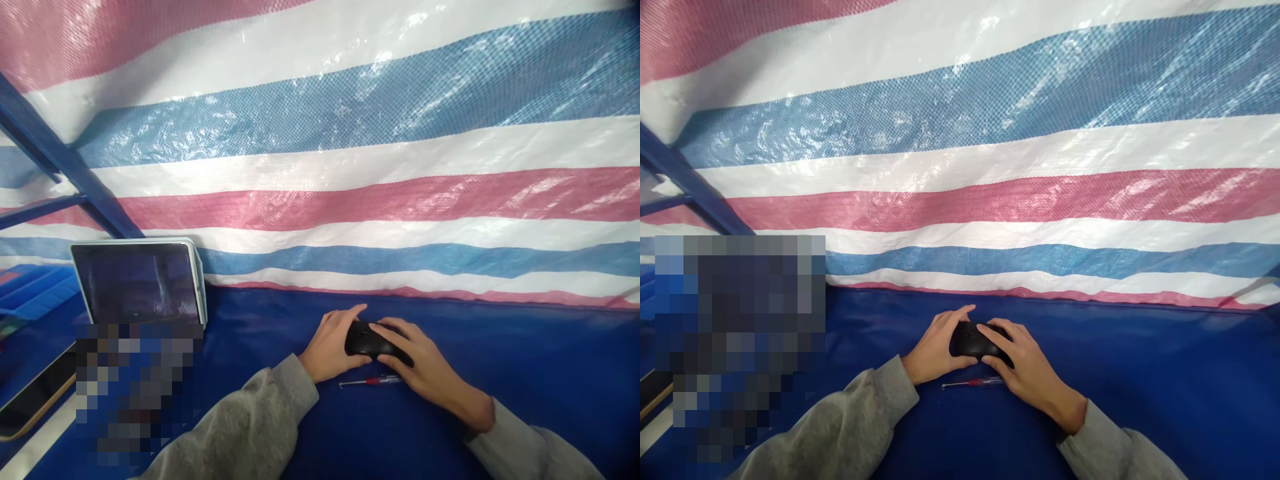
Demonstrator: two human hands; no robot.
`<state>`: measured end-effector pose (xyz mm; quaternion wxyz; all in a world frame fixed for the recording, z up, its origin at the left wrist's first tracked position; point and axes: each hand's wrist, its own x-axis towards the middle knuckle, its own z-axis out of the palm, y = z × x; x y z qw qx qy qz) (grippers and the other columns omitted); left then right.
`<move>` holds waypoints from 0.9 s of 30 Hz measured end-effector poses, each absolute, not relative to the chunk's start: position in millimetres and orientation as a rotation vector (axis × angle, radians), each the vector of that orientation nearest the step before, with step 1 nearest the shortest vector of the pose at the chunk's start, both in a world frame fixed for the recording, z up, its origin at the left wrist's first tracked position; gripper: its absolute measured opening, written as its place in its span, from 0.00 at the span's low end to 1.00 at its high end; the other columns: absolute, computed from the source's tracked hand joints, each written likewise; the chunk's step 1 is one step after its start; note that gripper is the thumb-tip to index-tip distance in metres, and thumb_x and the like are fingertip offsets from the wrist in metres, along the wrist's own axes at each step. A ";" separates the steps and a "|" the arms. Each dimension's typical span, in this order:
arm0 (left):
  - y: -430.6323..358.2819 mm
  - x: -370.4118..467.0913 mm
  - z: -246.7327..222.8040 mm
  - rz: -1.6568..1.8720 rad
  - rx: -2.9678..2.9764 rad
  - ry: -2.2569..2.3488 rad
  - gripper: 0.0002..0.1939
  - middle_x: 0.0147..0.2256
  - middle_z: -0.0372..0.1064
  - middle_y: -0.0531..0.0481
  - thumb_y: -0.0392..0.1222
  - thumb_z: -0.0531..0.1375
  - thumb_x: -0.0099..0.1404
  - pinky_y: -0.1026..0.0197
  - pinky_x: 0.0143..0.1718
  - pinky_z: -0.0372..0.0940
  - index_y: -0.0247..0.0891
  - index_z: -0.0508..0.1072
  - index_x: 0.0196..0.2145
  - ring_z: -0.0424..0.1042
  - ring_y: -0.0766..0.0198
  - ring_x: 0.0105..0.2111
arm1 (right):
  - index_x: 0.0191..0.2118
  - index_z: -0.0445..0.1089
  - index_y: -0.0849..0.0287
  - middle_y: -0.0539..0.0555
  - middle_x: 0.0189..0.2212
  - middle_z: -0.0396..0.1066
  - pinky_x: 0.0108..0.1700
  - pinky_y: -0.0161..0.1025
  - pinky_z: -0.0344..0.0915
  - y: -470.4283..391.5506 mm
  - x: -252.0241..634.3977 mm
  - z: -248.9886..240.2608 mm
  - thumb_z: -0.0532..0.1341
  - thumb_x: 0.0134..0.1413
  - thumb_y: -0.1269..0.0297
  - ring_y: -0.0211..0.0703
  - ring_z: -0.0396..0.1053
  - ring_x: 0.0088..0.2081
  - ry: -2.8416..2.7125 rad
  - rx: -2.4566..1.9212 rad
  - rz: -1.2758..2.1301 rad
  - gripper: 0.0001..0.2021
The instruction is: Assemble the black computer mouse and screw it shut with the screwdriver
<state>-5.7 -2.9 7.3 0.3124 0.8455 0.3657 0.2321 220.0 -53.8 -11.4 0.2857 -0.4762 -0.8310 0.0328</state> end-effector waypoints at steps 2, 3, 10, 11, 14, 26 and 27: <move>-3.0 -5.6 6.8 0.626 2.230 0.959 0.48 0.51 0.63 0.48 0.43 0.70 0.52 0.44 0.58 0.55 0.51 0.50 0.64 0.60 0.49 0.55 | 0.59 0.65 0.51 0.59 0.53 0.68 0.51 0.49 0.69 -53.8 219.8 -11.2 0.57 0.60 0.57 0.50 0.67 0.52 -2.220 -1.270 0.092 0.22; -3.0 -5.6 6.5 0.631 2.231 0.956 0.48 0.52 0.63 0.48 0.43 0.70 0.52 0.44 0.58 0.55 0.51 0.50 0.64 0.60 0.49 0.55 | 0.59 0.65 0.51 0.59 0.53 0.68 0.51 0.49 0.69 -53.8 219.7 -10.8 0.57 0.60 0.57 0.50 0.68 0.52 -2.219 -1.272 0.096 0.22; -3.3 -5.2 7.8 0.639 2.247 0.958 0.46 0.51 0.64 0.48 0.43 0.70 0.52 0.45 0.57 0.55 0.50 0.53 0.63 0.61 0.50 0.55 | 0.59 0.66 0.51 0.60 0.53 0.68 0.52 0.50 0.68 -54.4 218.0 -5.3 0.57 0.60 0.56 0.51 0.68 0.52 -2.220 -1.300 0.132 0.22; -3.3 -5.3 8.1 0.639 2.251 0.957 0.45 0.51 0.64 0.48 0.43 0.70 0.52 0.45 0.57 0.56 0.50 0.53 0.63 0.61 0.50 0.55 | 0.59 0.66 0.51 0.60 0.53 0.68 0.52 0.50 0.68 -54.5 217.6 -5.0 0.57 0.60 0.56 0.51 0.68 0.52 -2.223 -1.303 0.136 0.22; -3.5 -5.4 8.1 0.644 2.266 0.957 0.45 0.51 0.64 0.48 0.43 0.70 0.52 0.45 0.58 0.56 0.50 0.53 0.63 0.61 0.50 0.54 | 0.59 0.65 0.51 0.60 0.53 0.68 0.52 0.51 0.68 -54.9 216.0 -5.7 0.57 0.60 0.56 0.50 0.68 0.53 -2.221 -1.316 0.139 0.21; -5.6 -4.2 10.0 0.836 2.280 1.123 0.30 0.41 0.75 0.49 0.51 0.63 0.62 0.43 0.59 0.56 0.43 0.60 0.59 0.68 0.52 0.51 | 0.64 0.56 0.52 0.59 0.57 0.64 0.55 0.50 0.65 -52.6 219.9 -14.2 0.54 0.61 0.59 0.50 0.66 0.54 -2.073 -1.399 0.238 0.26; -5.4 -4.3 10.1 0.852 2.269 1.140 0.28 0.40 0.75 0.50 0.51 0.61 0.64 0.44 0.59 0.56 0.43 0.61 0.58 0.69 0.53 0.50 | 0.63 0.57 0.53 0.58 0.56 0.65 0.55 0.50 0.65 -52.3 219.9 -14.1 0.54 0.61 0.59 0.49 0.66 0.54 -2.046 -1.419 0.251 0.24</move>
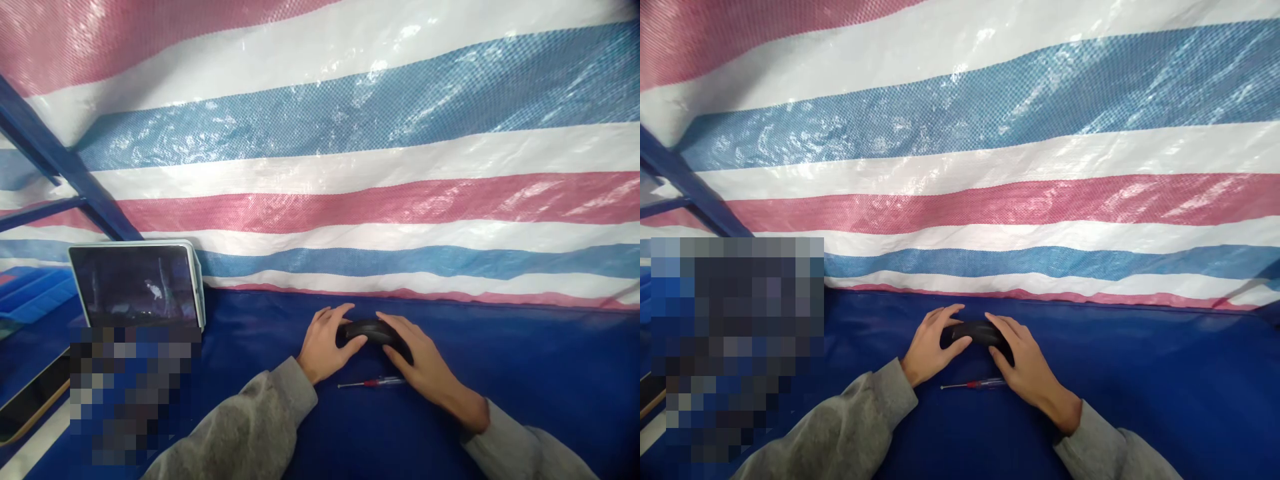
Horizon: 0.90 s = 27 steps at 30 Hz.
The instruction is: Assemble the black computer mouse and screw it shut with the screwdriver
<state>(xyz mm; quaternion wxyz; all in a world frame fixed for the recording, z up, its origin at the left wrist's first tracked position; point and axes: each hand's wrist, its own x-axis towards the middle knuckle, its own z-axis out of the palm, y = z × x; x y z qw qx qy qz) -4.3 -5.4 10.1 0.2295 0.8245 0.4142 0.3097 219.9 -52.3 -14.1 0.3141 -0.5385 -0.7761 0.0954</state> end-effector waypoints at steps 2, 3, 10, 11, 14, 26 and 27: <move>-5.2 -4.8 10.1 0.886 2.264 1.168 0.24 0.41 0.75 0.50 0.51 0.59 0.66 0.45 0.58 0.57 0.43 0.63 0.57 0.69 0.53 0.50 | 0.60 0.60 0.53 0.57 0.54 0.68 0.55 0.50 0.65 -52.1 219.3 -12.9 0.54 0.62 0.58 0.49 0.67 0.53 -2.000 -1.463 0.274 0.22; -5.3 -5.1 10.1 0.901 2.276 1.170 0.24 0.44 0.74 0.49 0.51 0.59 0.66 0.45 0.58 0.57 0.44 0.63 0.57 0.68 0.54 0.52 | 0.60 0.61 0.53 0.57 0.53 0.69 0.54 0.50 0.65 -52.1 218.8 -11.9 0.54 0.62 0.57 0.48 0.68 0.52 -1.985 -1.482 0.285 0.22; -6.6 -5.9 10.3 0.859 2.540 0.892 0.23 0.58 0.60 0.44 0.49 0.59 0.66 0.47 0.60 0.55 0.44 0.64 0.57 0.59 0.52 0.59 | 0.56 0.67 0.55 0.56 0.49 0.74 0.52 0.51 0.66 -50.9 215.0 -10.3 0.52 0.63 0.53 0.49 0.71 0.48 -1.971 -1.537 0.333 0.20; -6.5 -5.5 10.0 0.846 2.558 0.875 0.22 0.58 0.61 0.44 0.49 0.59 0.66 0.46 0.60 0.55 0.44 0.65 0.57 0.59 0.51 0.59 | 0.56 0.67 0.54 0.56 0.49 0.74 0.52 0.51 0.66 -50.5 214.7 -11.0 0.51 0.64 0.54 0.48 0.71 0.48 -1.977 -1.541 0.335 0.20; -5.8 -4.4 9.2 0.839 2.570 0.875 0.21 0.56 0.63 0.44 0.49 0.58 0.67 0.45 0.59 0.56 0.44 0.66 0.57 0.60 0.50 0.57 | 0.56 0.67 0.54 0.55 0.47 0.75 0.50 0.48 0.67 -49.6 214.5 -8.7 0.50 0.65 0.55 0.47 0.72 0.47 -1.971 -1.534 0.274 0.19; -6.2 -4.7 10.5 0.870 2.510 0.937 0.18 0.52 0.64 0.44 0.46 0.59 0.66 0.48 0.55 0.59 0.44 0.69 0.53 0.64 0.53 0.53 | 0.32 0.70 0.53 0.49 0.32 0.71 0.30 0.36 0.62 -63.4 223.3 48.1 0.66 0.42 0.70 0.41 0.71 0.30 -2.563 -1.537 0.377 0.08; -6.1 -4.5 10.4 0.870 2.509 0.930 0.18 0.53 0.64 0.44 0.46 0.59 0.66 0.48 0.56 0.59 0.44 0.69 0.53 0.64 0.53 0.53 | 0.32 0.70 0.53 0.50 0.34 0.72 0.31 0.37 0.63 -65.5 222.6 46.6 0.66 0.41 0.73 0.43 0.72 0.32 -2.599 -1.556 0.358 0.10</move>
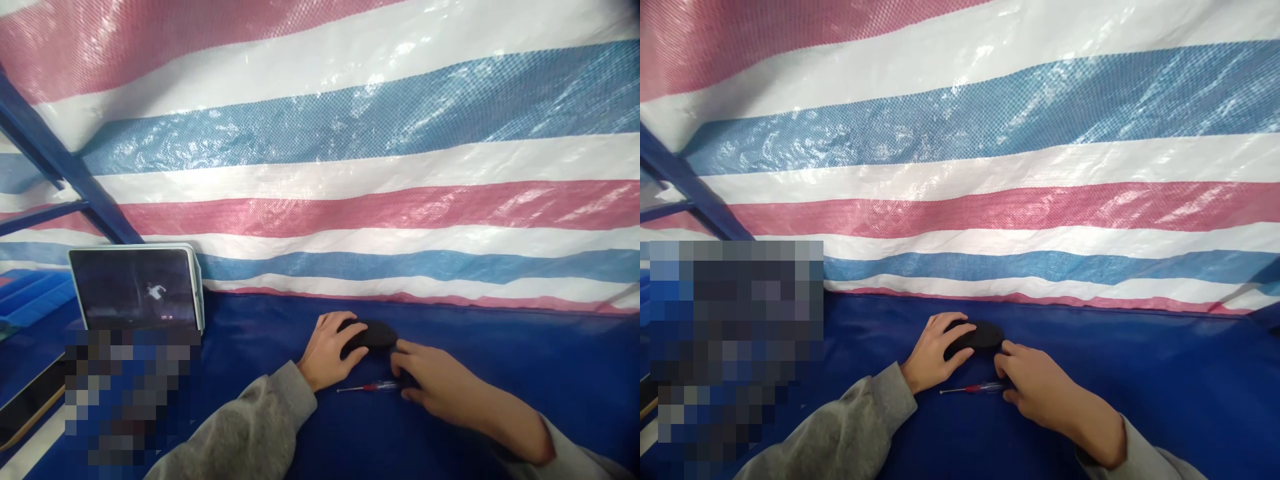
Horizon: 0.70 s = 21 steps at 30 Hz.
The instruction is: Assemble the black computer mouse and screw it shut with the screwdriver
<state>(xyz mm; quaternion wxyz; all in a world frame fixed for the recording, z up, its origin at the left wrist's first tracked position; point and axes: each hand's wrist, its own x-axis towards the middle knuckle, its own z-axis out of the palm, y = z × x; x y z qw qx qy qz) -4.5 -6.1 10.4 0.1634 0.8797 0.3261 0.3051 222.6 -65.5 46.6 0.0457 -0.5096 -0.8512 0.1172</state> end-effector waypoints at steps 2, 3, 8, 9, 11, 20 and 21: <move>-6.0 -4.2 10.8 0.883 2.492 0.932 0.17 0.53 0.65 0.44 0.46 0.59 0.67 0.48 0.56 0.58 0.43 0.70 0.53 0.64 0.53 0.53 | 0.31 0.70 0.54 0.52 0.35 0.72 0.33 0.38 0.65 -68.7 221.5 45.1 0.64 0.41 0.75 0.44 0.73 0.34 -2.636 -1.561 0.330 0.10; -6.0 -4.3 11.2 0.891 2.478 0.934 0.17 0.53 0.65 0.44 0.46 0.58 0.67 0.48 0.56 0.58 0.42 0.70 0.52 0.64 0.53 0.53 | 0.31 0.70 0.54 0.52 0.35 0.72 0.34 0.38 0.66 -69.8 221.3 46.0 0.63 0.42 0.75 0.45 0.73 0.34 -2.638 -1.549 0.323 0.09; -6.3 -6.5 15.0 0.938 2.349 0.923 0.16 0.51 0.68 0.46 0.45 0.48 0.73 0.50 0.56 0.57 0.43 0.71 0.51 0.65 0.56 0.52 | 0.31 0.70 0.52 0.51 0.31 0.73 0.34 0.39 0.66 -67.3 220.7 71.3 0.61 0.51 0.69 0.45 0.72 0.33 -2.505 -1.511 0.310 0.03; -6.4 -7.1 15.5 0.960 2.315 0.926 0.17 0.50 0.69 0.46 0.45 0.46 0.74 0.51 0.55 0.57 0.43 0.72 0.50 0.66 0.57 0.51 | 0.31 0.71 0.52 0.50 0.30 0.73 0.33 0.39 0.65 -65.3 219.5 79.9 0.60 0.52 0.67 0.44 0.72 0.31 -2.470 -1.514 0.328 0.03; -6.7 -8.2 15.7 1.004 2.260 0.927 0.18 0.48 0.70 0.47 0.44 0.44 0.75 0.52 0.54 0.58 0.41 0.73 0.48 0.67 0.58 0.50 | 0.30 0.73 0.51 0.49 0.26 0.74 0.28 0.37 0.62 -60.5 215.5 99.1 0.59 0.56 0.63 0.42 0.70 0.27 -2.399 -1.509 0.368 0.06; -9.9 -10.9 19.0 1.157 2.186 0.895 0.18 0.40 0.73 0.47 0.43 0.45 0.75 0.54 0.49 0.59 0.38 0.73 0.42 0.70 0.59 0.42 | 0.28 0.74 0.52 0.48 0.21 0.72 0.24 0.37 0.61 -45.9 204.9 150.6 0.59 0.56 0.56 0.39 0.66 0.21 -2.105 -1.466 0.245 0.10; -9.9 -10.8 19.7 1.156 2.192 0.891 0.17 0.40 0.73 0.47 0.43 0.46 0.74 0.54 0.49 0.59 0.39 0.73 0.42 0.70 0.59 0.42 | 0.29 0.74 0.52 0.48 0.21 0.73 0.24 0.37 0.61 -46.1 205.5 150.4 0.59 0.56 0.56 0.39 0.66 0.21 -2.083 -1.458 0.230 0.10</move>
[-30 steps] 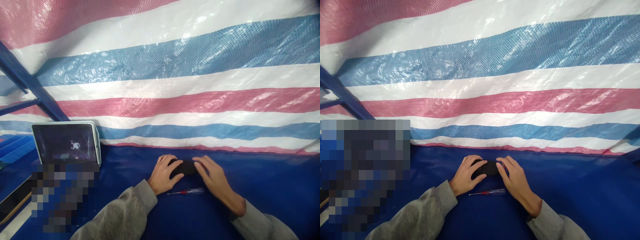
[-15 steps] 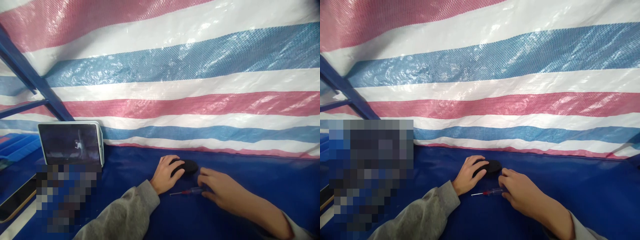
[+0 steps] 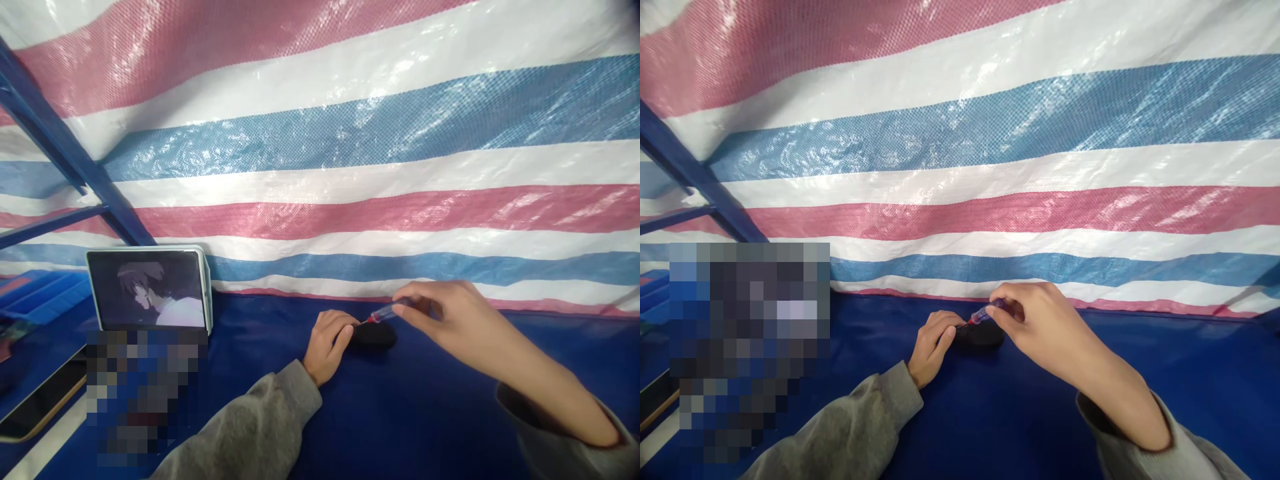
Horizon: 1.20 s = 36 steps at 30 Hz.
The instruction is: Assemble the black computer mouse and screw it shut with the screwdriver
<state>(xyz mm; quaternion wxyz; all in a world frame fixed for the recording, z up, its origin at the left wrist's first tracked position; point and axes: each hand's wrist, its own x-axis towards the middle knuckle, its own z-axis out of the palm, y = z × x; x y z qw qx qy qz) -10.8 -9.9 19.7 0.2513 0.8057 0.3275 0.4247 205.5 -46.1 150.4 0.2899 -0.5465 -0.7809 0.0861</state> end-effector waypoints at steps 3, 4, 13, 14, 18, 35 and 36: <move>-8.5 -9.7 18.4 1.167 2.217 0.876 0.12 0.39 0.74 0.47 0.44 0.52 0.72 0.54 0.48 0.60 0.39 0.73 0.42 0.71 0.58 0.42 | 0.28 0.73 0.53 0.49 0.22 0.72 0.24 0.36 0.61 -48.3 206.6 149.8 0.58 0.56 0.56 0.37 0.64 0.20 -2.045 -1.437 0.207 0.11; -7.6 -9.1 16.7 1.182 2.220 0.879 0.10 0.39 0.74 0.47 0.44 0.54 0.71 0.54 0.48 0.60 0.39 0.73 0.41 0.71 0.58 0.42 | 0.28 0.73 0.53 0.48 0.22 0.72 0.24 0.36 0.61 -49.3 206.4 150.4 0.58 0.56 0.56 0.37 0.63 0.20 -2.037 -1.445 0.202 0.11; -2.9 -6.3 6.8 1.314 2.204 0.939 0.06 0.36 0.75 0.49 0.41 0.58 0.69 0.57 0.45 0.60 0.39 0.75 0.38 0.72 0.60 0.38 | 0.29 0.72 0.54 0.46 0.22 0.71 0.27 0.35 0.61 -52.5 204.9 154.5 0.58 0.56 0.59 0.35 0.63 0.22 -2.017 -1.523 0.226 0.09; -2.5 -6.2 6.8 1.320 2.205 0.944 0.06 0.36 0.75 0.49 0.40 0.59 0.69 0.57 0.45 0.60 0.39 0.75 0.37 0.72 0.61 0.38 | 0.29 0.72 0.54 0.46 0.22 0.71 0.28 0.35 0.61 -52.3 205.1 153.9 0.58 0.56 0.59 0.35 0.63 0.22 -2.014 -1.520 0.232 0.09; -1.4 -5.9 5.4 1.342 2.200 0.956 0.05 0.35 0.75 0.50 0.40 0.59 0.68 0.57 0.44 0.60 0.39 0.75 0.36 0.73 0.61 0.38 | 0.29 0.72 0.54 0.46 0.22 0.71 0.28 0.34 0.61 -51.9 205.2 152.5 0.59 0.56 0.59 0.35 0.63 0.22 -1.999 -1.515 0.255 0.09; -2.2 -5.6 7.6 1.347 2.201 0.947 0.04 0.33 0.75 0.50 0.38 0.61 0.66 0.57 0.43 0.60 0.38 0.74 0.33 0.72 0.61 0.36 | 0.31 0.73 0.55 0.46 0.23 0.72 0.28 0.34 0.62 -51.1 201.8 149.6 0.59 0.55 0.61 0.35 0.65 0.22 -2.017 -1.485 0.243 0.08; -2.1 -5.6 7.5 1.348 2.204 0.948 0.04 0.33 0.75 0.50 0.38 0.61 0.66 0.57 0.43 0.60 0.38 0.74 0.33 0.73 0.61 0.36 | 0.30 0.73 0.55 0.46 0.23 0.72 0.28 0.34 0.62 -51.5 202.1 150.1 0.59 0.55 0.61 0.35 0.64 0.22 -2.016 -1.485 0.242 0.08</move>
